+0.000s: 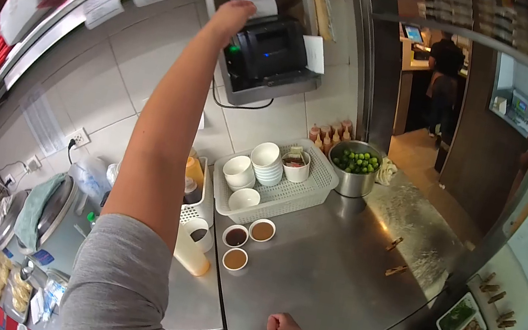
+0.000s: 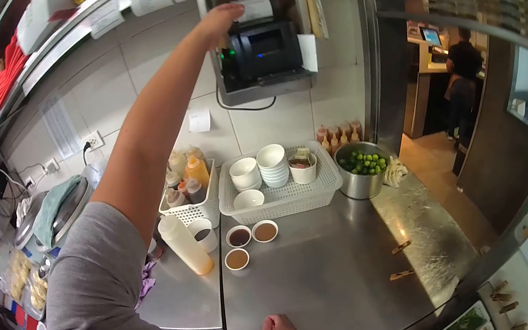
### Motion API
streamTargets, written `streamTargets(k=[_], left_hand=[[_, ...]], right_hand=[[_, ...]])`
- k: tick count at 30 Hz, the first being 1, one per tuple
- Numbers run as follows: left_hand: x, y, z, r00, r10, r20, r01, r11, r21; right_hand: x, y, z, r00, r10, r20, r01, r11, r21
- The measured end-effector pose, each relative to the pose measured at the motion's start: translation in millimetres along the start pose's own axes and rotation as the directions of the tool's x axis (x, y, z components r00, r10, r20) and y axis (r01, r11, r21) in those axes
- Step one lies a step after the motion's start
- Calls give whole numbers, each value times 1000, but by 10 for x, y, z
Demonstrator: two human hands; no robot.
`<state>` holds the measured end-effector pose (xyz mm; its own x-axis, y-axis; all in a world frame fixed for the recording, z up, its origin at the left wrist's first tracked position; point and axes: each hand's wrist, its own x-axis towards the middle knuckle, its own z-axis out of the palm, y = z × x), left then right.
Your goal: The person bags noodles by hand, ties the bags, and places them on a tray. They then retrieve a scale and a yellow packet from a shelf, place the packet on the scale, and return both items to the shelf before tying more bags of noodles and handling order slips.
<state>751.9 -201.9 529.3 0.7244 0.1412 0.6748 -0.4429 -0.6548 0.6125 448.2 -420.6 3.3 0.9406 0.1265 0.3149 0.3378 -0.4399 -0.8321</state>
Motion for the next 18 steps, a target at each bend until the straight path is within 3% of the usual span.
streamTargets(k=[2, 4, 7, 10, 14, 18], left_hand=[[120, -43, 40, 999, -48, 19, 49, 998, -39], [69, 71, 117, 944, -326, -47, 307, 923, -230], [8, 47, 122, 995, -93, 43, 103, 924, -369], [78, 96, -15, 999, -31, 22, 37, 932, -360], [-47, 301, -248, 981, 101, 164, -36, 933, -359], [-421, 663, -402, 957, 160, 243, -25, 877, -480]], right_hand=[[5, 13, -16, 999, 20, 27, -21, 999, 37], [17, -14, -36, 1000, 22, 18, -23, 998, 55], [37, -1, -22, 999, 22, 30, -24, 998, 62], [29, -18, -26, 1000, 15, 25, -16, 999, 47], [34, -93, -59, 1000, 9, -3, -9, 999, 34], [5, -44, -21, 1000, -23, -13, 23, 1000, -22]])
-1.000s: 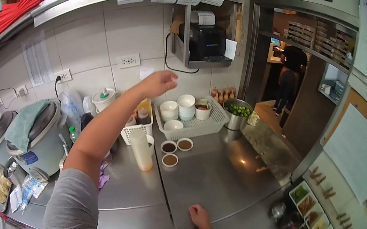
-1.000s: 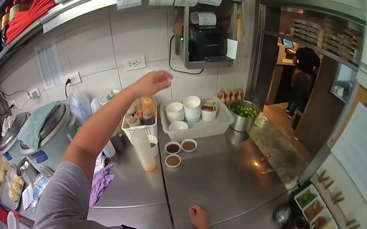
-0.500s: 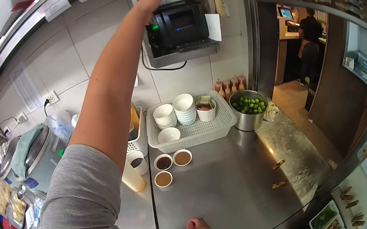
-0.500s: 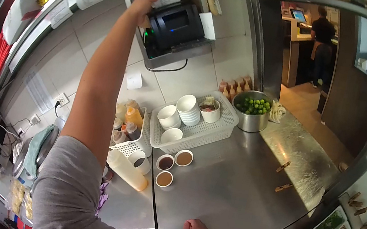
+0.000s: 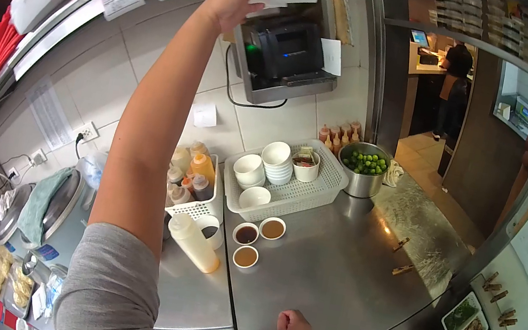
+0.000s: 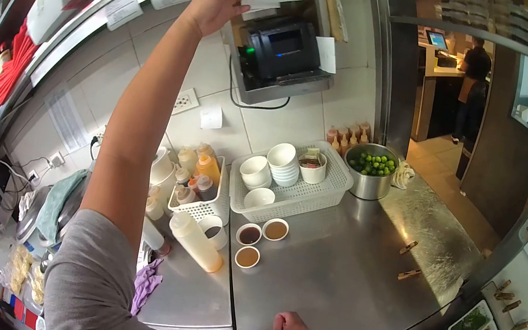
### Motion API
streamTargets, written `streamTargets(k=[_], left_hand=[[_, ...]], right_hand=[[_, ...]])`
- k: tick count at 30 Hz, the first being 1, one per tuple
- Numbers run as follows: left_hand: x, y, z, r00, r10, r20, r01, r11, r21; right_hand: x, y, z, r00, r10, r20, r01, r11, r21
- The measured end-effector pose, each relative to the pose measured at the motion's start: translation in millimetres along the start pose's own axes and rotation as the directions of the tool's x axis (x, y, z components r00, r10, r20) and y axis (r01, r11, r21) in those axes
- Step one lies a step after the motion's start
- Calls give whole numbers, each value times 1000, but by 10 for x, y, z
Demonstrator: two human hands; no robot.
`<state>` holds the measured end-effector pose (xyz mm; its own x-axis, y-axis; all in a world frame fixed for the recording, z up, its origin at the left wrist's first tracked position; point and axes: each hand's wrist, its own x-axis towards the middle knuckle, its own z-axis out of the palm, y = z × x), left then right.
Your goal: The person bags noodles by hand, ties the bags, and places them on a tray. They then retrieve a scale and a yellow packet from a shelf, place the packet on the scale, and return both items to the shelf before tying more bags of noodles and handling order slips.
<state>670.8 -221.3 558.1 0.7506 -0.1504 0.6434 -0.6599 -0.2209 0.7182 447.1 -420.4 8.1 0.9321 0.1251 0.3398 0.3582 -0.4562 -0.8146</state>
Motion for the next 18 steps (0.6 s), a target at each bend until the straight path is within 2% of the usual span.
streamTargets(k=[4, 9, 14, 17, 18], left_hand=[[-341, 423, 61, 993, 40, 107, -30, 995, -95], [-937, 797, -19, 987, 76, 143, -45, 976, -215], [-1962, 823, -254, 974, 22, 224, 43, 959, -282], [-2775, 702, -402, 978, -111, 179, 167, 926, -339], [-3062, 699, -455, 970, -168, 177, 221, 911, -348]], right_hand=[[-28, 14, 27, 999, -3, -33, 3, 1000, 15], [-53, 34, 30, 998, -11, -62, 13, 999, 42], [-89, 172, 143, 997, 7, -74, -2, 998, 69], [-87, 227, 200, 999, 11, -53, -11, 1000, 15], [-78, 192, 231, 993, 112, -21, -107, 980, 170]])
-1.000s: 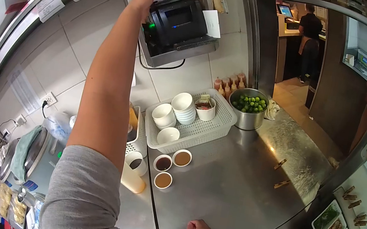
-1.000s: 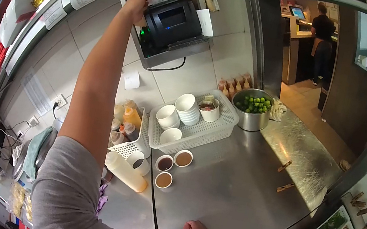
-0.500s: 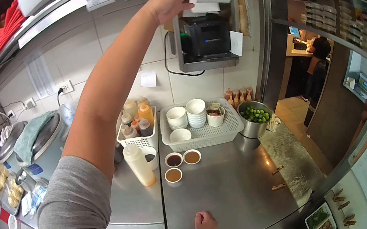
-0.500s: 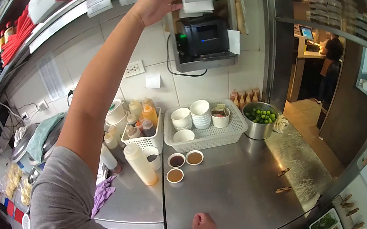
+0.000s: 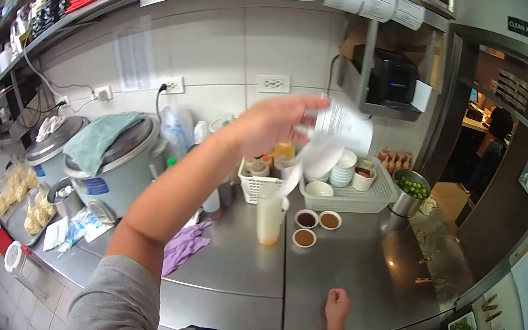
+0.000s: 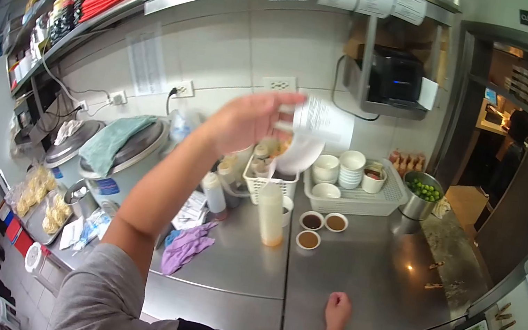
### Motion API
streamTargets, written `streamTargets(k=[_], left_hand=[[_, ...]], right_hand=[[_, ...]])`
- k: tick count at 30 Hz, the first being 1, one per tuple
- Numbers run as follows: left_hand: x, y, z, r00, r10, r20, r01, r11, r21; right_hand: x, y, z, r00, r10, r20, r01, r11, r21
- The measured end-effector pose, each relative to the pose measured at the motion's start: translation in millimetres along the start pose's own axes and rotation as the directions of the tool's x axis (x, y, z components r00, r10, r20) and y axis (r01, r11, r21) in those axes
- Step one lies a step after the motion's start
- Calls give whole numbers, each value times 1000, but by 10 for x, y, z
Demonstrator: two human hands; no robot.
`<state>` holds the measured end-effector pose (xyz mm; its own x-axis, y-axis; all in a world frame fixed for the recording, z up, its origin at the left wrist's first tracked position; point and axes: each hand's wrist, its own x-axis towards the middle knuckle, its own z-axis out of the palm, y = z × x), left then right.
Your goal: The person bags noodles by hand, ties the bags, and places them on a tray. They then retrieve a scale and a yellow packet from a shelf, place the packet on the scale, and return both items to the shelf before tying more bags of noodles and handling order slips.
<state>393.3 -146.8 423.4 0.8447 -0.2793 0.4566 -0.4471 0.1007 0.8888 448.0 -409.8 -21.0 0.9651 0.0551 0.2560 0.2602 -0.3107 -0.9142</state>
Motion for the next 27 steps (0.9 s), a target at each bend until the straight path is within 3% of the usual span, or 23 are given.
streamTargets(k=[2, 4, 6, 8, 10, 13, 15, 17, 20, 23, 24, 25, 27], left_hand=[[-600, -11, 3, 991, -94, -95, 106, 986, 127], [-1156, -55, -119, 977, -173, -124, 183, 980, 79], [-1705, -44, -224, 966, -189, -175, 196, 980, 23], [-2241, -93, -393, 958, -213, -191, 211, 977, -30], [-2773, -157, -493, 932, -239, -271, 237, 971, -42], [-3509, -169, -529, 886, -257, -386, 239, 966, -96], [-3964, -253, -566, 850, -243, -468, 179, 968, -177], [-4389, -360, -662, 853, -250, -457, 111, 944, -310], [-4827, -384, -698, 785, -343, -516, 87, 885, -457], [-5070, -359, -779, 713, -476, -516, 100, 797, -596], [-5117, -350, -816, 699, -486, -524, 89, 787, -611], [-5142, -354, -848, 688, -497, -528, 80, 776, -626], [-5124, -330, -879, 711, -487, -508, 29, 742, -670]], right_hand=[[63, -170, 106, 977, 198, 78, -212, 936, 280], [4, -813, 321, 943, 197, 267, -311, 805, 505], [-144, -1598, 544, 865, 113, 489, -412, 718, 561], [-283, -2158, 863, 732, -155, 663, -414, 671, 615], [-471, -2658, 1198, 599, -292, 746, -391, 707, 590], [-847, -3317, 1687, 521, -188, 833, -517, 707, 482], [-994, -3425, 2116, 423, -268, 866, -509, 720, 472], [-1168, -3616, 2383, 318, -300, 899, -525, 734, 431], [-1415, -3874, 2592, 177, -414, 893, -316, 835, 450], [-1518, -4024, 2616, -84, -397, 914, 12, 917, 399], [-1549, -4097, 2587, -150, -372, 916, 138, 910, 392], [-1573, -4279, 2495, -209, -253, 944, 459, 827, 324], [-1652, -4295, 2482, -258, -296, 920, 568, 723, 392]])
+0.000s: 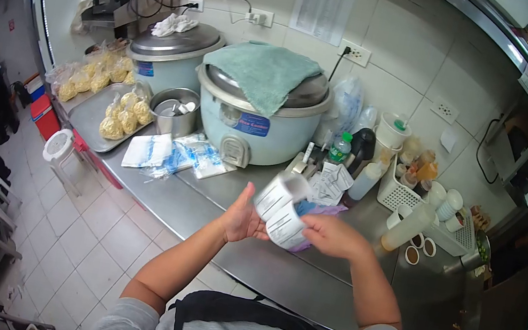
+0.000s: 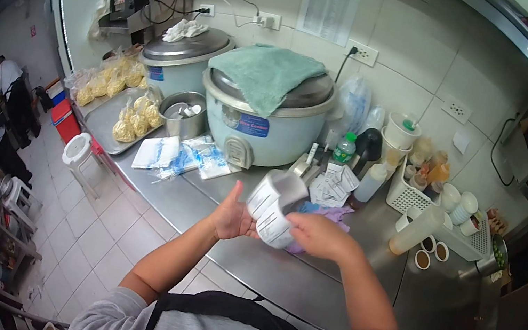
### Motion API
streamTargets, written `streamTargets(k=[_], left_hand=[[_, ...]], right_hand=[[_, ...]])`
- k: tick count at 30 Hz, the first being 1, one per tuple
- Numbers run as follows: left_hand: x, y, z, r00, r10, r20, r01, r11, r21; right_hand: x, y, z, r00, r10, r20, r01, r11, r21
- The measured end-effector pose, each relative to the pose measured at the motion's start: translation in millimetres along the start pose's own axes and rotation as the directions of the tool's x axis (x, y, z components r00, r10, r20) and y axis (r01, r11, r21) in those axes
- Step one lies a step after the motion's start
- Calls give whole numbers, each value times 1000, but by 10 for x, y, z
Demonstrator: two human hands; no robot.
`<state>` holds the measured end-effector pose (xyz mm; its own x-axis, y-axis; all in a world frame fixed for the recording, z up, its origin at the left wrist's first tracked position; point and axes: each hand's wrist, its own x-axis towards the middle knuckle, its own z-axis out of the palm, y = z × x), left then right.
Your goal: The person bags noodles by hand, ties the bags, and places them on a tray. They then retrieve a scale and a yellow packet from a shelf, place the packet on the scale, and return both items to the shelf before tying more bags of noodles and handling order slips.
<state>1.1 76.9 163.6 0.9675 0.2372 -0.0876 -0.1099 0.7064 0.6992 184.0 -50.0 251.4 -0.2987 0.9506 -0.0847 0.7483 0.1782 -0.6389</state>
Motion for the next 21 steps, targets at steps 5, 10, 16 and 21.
streamTargets(k=[5, 10, 16, 21], left_hand=[[382, -248, -9, 891, 244, -384, -245, 968, 48], [626, -260, 244, 788, 437, -434, -412, 898, 155], [898, -507, 433, 784, 446, -433, -371, 895, 249], [860, -726, 391, 720, 439, -537, -341, 899, 276]], right_hand=[[-103, 200, -45, 972, 184, -147, -220, 932, -289], [-375, 752, -1119, 797, 155, -583, -500, 711, -494], [-995, 424, -3418, 196, -332, -923, -478, 789, -385], [-1301, 771, -4511, -218, -418, -882, -154, 907, -392]])
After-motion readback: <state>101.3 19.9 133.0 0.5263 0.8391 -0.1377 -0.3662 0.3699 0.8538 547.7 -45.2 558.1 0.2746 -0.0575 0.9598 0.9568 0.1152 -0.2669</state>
